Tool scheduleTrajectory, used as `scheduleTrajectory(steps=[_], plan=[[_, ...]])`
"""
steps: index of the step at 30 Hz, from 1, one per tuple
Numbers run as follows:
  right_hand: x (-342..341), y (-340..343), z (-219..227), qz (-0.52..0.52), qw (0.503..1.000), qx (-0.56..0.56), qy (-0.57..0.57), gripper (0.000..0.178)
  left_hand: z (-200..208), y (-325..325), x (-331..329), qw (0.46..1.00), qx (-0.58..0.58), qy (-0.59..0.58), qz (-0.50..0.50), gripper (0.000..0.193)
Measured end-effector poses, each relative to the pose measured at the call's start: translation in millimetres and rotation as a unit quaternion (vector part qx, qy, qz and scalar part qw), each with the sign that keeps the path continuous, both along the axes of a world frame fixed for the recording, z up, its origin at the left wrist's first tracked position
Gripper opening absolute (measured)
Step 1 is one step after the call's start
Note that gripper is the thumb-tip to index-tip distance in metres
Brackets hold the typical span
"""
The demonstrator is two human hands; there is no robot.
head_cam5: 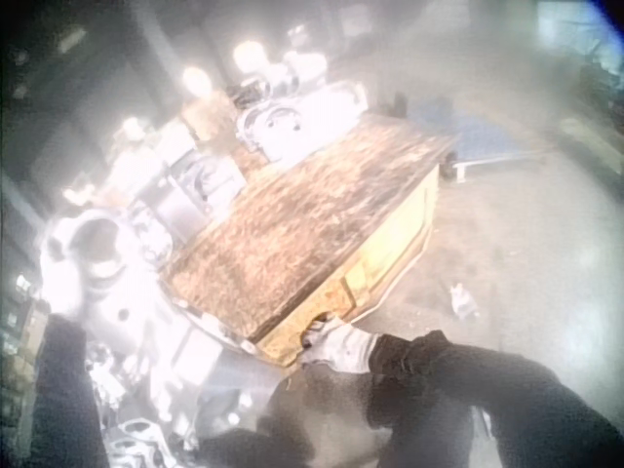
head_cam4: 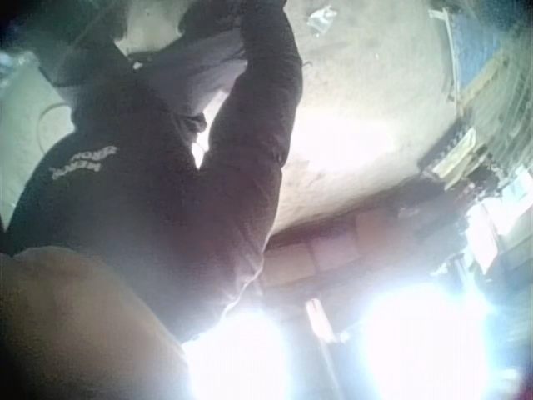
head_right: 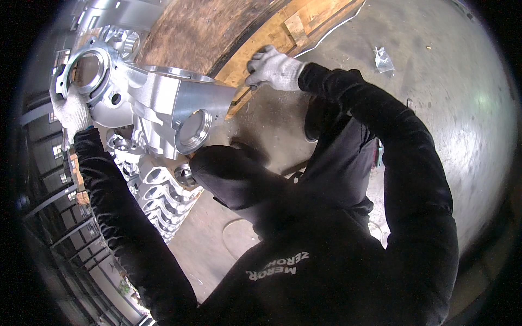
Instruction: The person uses a file to deburr edges on a metal casting, then uses a sanding block to smooth the surfaces. The person handles multiple metal parts on a wooden workbench in a workshop.
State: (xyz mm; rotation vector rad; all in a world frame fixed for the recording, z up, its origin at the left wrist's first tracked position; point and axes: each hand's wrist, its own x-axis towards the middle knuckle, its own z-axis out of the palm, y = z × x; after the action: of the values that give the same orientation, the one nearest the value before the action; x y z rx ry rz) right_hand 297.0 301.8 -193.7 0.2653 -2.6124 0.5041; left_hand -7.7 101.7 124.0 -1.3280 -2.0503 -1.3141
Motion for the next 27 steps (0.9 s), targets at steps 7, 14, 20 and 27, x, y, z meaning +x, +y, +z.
scheduleTrajectory(steps=[7, 14, 20, 27], plan=[[42, -79, 5, -0.232, 0.907, -0.345, -0.062, 0.034, 3, -4, -12, 0.997, -0.028, 0.051, 0.060, 0.052], [10, -143, 17, -0.277, 0.803, -0.528, -0.001, 0.032, 5, 0, -16, 0.998, -0.040, 0.033, 0.028, 0.053], [-7, -158, 15, -0.300, 0.765, -0.569, 0.011, 0.027, 3, -1, -16, 0.995, -0.026, 0.071, 0.064, 0.051], [-8, -158, 13, -0.294, 0.768, -0.569, 0.015, 0.026, 3, -2, -23, 0.988, -0.051, 0.106, 0.099, 0.057]])
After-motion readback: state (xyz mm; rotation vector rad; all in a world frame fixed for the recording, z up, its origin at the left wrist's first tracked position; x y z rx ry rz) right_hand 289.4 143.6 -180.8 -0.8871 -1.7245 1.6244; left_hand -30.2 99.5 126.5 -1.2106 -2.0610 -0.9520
